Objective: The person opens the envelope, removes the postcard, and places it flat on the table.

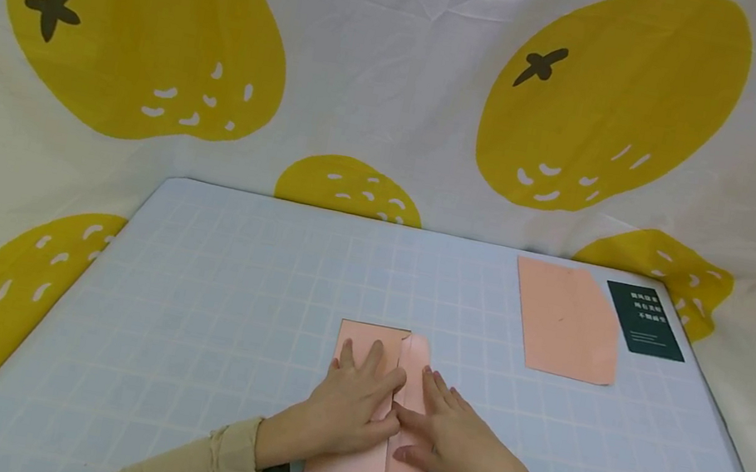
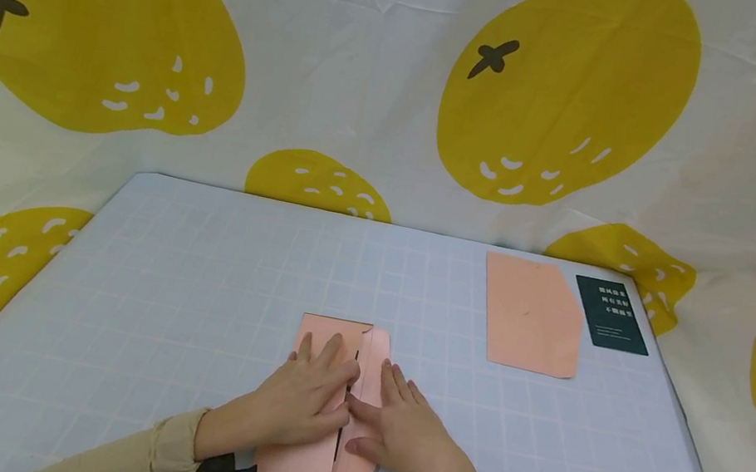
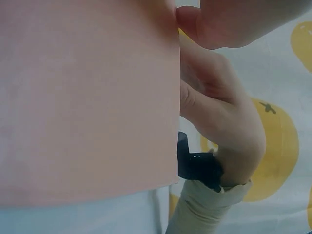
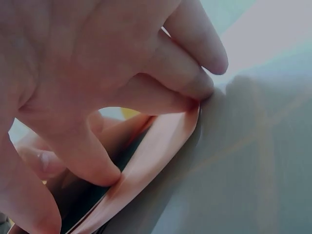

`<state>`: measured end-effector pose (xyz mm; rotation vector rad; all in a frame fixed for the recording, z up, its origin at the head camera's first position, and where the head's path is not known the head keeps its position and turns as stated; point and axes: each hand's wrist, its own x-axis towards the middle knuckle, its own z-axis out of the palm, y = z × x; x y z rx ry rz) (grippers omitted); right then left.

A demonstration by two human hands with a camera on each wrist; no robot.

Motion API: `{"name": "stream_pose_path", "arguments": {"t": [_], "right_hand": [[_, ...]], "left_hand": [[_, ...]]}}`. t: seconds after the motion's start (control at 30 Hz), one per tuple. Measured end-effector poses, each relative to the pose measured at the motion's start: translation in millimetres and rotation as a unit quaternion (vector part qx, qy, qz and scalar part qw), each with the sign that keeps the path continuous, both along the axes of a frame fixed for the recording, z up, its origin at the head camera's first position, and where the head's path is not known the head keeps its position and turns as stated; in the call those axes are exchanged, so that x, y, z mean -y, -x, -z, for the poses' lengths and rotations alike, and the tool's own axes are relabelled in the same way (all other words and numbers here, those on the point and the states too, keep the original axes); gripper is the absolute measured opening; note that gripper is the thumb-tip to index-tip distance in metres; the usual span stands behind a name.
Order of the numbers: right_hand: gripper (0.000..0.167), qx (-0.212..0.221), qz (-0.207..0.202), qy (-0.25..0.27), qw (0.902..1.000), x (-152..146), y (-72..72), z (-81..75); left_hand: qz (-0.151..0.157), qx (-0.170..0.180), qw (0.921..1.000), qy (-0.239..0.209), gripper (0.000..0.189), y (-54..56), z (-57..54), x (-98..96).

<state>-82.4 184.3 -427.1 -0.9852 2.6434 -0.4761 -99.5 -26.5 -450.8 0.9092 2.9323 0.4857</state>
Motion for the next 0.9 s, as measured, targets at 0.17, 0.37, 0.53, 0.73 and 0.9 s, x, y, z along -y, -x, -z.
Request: {"name": "stream_pose_path", "arguments": {"t": [0.17, 0.37, 0.53, 0.73, 0.9], "right_hand": [[0.052, -0.012, 0.001, 0.002, 0.9999, 0.0, 1.0, -0.3], [0.048, -0.014, -0.002, 0.006, 0.9999, -1.2, 3.3, -1.3], [0.046, 0.01, -0.001, 0.028, 0.9995, -4.2, 6.2, -2.7], [0.046, 0.036, 0.01, 0.051, 0.998, -4.1, 6.5, -4.4], [0.044, 0.036, 0.012, 0.049, 0.9981, -1.7, 5.4, -5.6]], "left_hand": [[0.005, -0.004, 0.9999, 0.014, 0.033, 0.6, -0.5, -0.4], [0.006, -0.006, 0.9998, 0.017, 0.034, 1.0, -1.4, -0.5], [0.006, 0.007, 0.9999, 0.005, 0.033, 0.5, -1.5, -0.2], [0.009, 0.008, 0.9998, 0.015, 0.034, -0.1, 0.3, 0.8], [0.008, 0.01, 0.9998, 0.017, 0.033, -0.5, 1.0, 0.7]]}}
